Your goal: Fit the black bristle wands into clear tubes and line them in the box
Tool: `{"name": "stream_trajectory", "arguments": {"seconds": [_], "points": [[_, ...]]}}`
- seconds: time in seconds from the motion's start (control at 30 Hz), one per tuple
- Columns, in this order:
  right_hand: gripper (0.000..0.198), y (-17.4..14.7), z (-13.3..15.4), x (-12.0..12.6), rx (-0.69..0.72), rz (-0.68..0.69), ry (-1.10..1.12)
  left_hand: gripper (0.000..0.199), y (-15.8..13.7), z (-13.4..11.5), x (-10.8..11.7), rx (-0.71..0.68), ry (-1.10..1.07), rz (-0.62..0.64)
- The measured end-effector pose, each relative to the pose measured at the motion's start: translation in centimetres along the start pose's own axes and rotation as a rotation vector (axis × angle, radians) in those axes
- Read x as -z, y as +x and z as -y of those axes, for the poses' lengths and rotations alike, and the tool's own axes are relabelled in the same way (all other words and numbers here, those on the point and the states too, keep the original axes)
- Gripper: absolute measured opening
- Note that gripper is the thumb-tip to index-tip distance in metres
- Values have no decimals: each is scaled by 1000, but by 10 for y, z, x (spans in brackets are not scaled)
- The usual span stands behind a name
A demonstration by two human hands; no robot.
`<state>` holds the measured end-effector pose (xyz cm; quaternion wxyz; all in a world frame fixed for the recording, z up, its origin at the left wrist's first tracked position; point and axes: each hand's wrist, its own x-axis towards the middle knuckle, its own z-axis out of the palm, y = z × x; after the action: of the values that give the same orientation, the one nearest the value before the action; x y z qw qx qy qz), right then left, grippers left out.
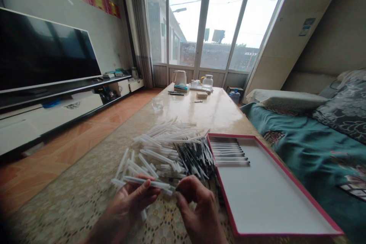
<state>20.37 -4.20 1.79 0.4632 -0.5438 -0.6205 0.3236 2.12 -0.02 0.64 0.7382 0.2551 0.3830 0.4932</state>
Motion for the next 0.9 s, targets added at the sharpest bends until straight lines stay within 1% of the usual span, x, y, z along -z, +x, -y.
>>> {"name": "stream_trajectory", "arguments": {"seconds": [0.07,0.17,0.4,0.53,0.67,0.77,0.9], "points": [[13,-2,-3,-6,-13,-8,77,19,0,0,-1,11,-5,7],[14,-3,-5,-12,-13,-18,131,19,1,1,-1,25,-9,20],[13,-4,-4,-13,-6,-28,196,21,3,3,2,36,-1,72],[14,-3,-2,-12,-11,-34,205,19,3,2,1,22,-9,84],[16,-3,-2,-13,-23,-38,212,20,1,1,-1,25,-10,55],[18,-3,-2,-12,-23,-51,197,19,0,1,-1,24,-12,47],[21,-2,0,-12,-18,-35,158,18,0,1,-2,26,-12,52]]}}
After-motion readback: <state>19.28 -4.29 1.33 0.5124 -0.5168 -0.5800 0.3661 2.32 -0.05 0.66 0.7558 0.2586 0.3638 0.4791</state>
